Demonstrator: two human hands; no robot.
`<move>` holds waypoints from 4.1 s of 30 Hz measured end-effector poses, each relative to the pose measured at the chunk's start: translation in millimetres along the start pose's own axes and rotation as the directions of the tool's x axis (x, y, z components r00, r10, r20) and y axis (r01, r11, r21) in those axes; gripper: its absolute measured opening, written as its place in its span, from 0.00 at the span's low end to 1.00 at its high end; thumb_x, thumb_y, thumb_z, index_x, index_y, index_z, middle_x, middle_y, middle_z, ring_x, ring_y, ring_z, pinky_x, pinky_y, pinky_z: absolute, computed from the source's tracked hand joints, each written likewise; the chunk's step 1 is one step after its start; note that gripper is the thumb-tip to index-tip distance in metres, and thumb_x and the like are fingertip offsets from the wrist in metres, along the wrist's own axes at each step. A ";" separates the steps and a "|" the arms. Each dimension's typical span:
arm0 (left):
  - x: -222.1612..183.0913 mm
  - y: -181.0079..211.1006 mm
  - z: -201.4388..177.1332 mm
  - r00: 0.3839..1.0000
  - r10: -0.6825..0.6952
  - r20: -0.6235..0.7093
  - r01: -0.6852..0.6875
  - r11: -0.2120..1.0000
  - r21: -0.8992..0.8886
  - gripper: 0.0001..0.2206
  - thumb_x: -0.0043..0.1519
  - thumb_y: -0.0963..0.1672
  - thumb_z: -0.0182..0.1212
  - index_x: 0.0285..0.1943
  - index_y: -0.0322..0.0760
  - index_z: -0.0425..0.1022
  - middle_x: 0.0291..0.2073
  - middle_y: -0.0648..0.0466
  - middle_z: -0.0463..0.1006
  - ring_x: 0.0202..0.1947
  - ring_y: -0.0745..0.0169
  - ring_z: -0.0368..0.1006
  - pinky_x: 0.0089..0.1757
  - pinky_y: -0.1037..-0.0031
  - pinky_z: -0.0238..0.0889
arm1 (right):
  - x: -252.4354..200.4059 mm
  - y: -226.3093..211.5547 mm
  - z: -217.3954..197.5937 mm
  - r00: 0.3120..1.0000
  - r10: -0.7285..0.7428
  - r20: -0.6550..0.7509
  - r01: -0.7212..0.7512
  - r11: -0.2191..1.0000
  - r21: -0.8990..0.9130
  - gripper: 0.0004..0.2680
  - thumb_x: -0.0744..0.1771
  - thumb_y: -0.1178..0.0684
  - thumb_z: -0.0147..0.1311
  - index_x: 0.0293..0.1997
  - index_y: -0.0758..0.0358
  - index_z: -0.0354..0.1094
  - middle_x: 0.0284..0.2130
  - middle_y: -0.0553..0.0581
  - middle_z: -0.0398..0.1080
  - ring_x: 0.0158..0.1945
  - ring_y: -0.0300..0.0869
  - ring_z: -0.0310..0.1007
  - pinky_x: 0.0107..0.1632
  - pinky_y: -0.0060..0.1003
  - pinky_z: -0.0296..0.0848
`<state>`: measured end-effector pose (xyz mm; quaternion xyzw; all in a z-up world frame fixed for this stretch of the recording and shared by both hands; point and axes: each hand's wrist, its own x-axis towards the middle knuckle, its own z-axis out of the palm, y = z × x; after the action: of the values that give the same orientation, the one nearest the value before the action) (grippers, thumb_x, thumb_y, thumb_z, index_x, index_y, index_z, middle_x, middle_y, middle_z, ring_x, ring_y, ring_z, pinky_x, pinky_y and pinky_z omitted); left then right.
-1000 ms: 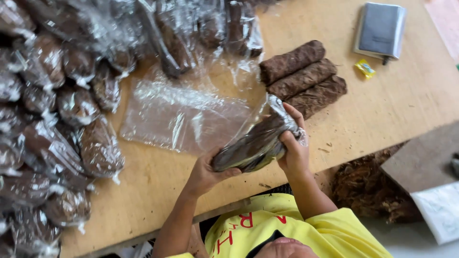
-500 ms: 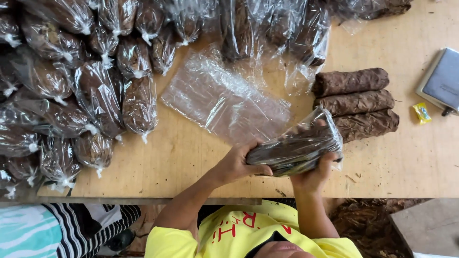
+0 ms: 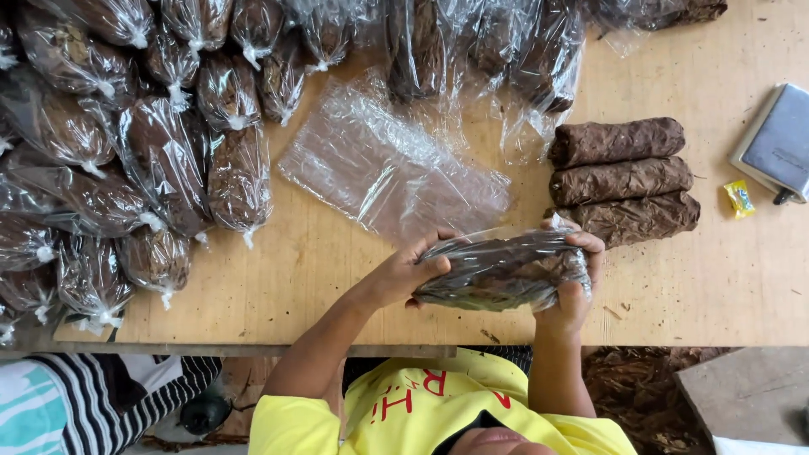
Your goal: The person places cylindrical brown food items into clear plastic bags, folds the top, and ties each bag with a white twist tie. The person repeats this process for multiple items, stacking the finished packages on the table.
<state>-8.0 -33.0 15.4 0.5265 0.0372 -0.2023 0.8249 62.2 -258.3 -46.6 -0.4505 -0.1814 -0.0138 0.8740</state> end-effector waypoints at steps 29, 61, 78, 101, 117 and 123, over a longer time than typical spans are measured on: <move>-1.0 -3.8 -3.8 0.788 0.604 -0.118 -0.437 0.684 0.584 0.26 0.48 0.41 0.73 0.56 0.29 0.70 0.47 0.41 0.76 0.51 0.47 0.72 0.51 0.62 0.67 | -17.0 12.1 6.9 0.965 -0.164 -0.204 0.044 0.869 -0.492 0.24 0.59 0.62 0.64 0.58 0.66 0.55 0.47 0.62 0.64 0.52 0.45 0.66 0.58 0.43 0.66; 7.9 3.4 12.5 0.824 0.078 -0.561 -0.348 0.851 -0.393 0.15 0.54 0.37 0.66 0.43 0.46 0.65 0.29 0.60 0.73 0.23 0.71 0.70 0.28 0.83 0.69 | -9.9 5.8 38.3 0.846 0.331 0.418 0.231 0.478 -0.847 0.10 0.62 0.59 0.57 0.45 0.54 0.72 0.29 0.53 0.70 0.32 0.49 0.73 0.37 0.40 0.73; 11.9 -25.8 8.5 0.801 0.065 -0.595 -0.370 0.836 -0.406 0.13 0.51 0.36 0.69 0.38 0.35 0.69 0.26 0.50 0.77 0.23 0.63 0.77 0.29 0.78 0.75 | -11.5 8.8 41.1 0.826 0.312 0.470 0.316 0.435 -0.843 0.08 0.63 0.59 0.57 0.44 0.58 0.72 0.31 0.55 0.69 0.33 0.48 0.73 0.37 0.39 0.73; -5.2 50.1 -20.2 0.892 0.137 -0.431 -0.269 0.926 -0.264 0.38 0.47 0.40 0.68 0.65 0.28 0.49 0.43 0.45 0.70 0.35 0.61 0.70 0.33 0.80 0.72 | -11.5 9.4 38.2 0.795 0.367 0.483 0.346 0.380 -0.858 0.08 0.64 0.56 0.56 0.46 0.60 0.71 0.37 0.52 0.70 0.36 0.40 0.71 0.32 0.33 0.73; -6.4 44.7 -2.9 0.947 0.319 -0.033 -0.262 0.829 0.493 0.07 0.64 0.39 0.53 0.49 0.37 0.72 0.40 0.51 0.75 0.23 0.74 0.62 0.25 0.90 0.61 | -13.6 8.7 36.4 0.774 0.318 0.548 0.419 0.392 -0.819 0.08 0.64 0.57 0.57 0.45 0.64 0.71 0.37 0.55 0.71 0.38 0.44 0.71 0.36 0.35 0.75; 7.4 10.9 -0.3 0.838 0.532 0.120 -0.472 0.597 0.649 0.09 0.63 0.41 0.58 0.51 0.34 0.73 0.37 0.49 0.75 0.30 0.64 0.72 0.33 0.77 0.69 | -8.3 0.3 53.2 0.809 0.225 0.543 0.406 0.454 -0.793 0.04 0.63 0.58 0.58 0.38 0.61 0.70 0.29 0.55 0.67 0.33 0.53 0.71 0.33 0.42 0.72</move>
<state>2.9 -31.0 22.6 0.7778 -0.1502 0.0607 0.6073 38.3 -217.1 -21.4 -0.8069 -0.4283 -0.0181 0.4064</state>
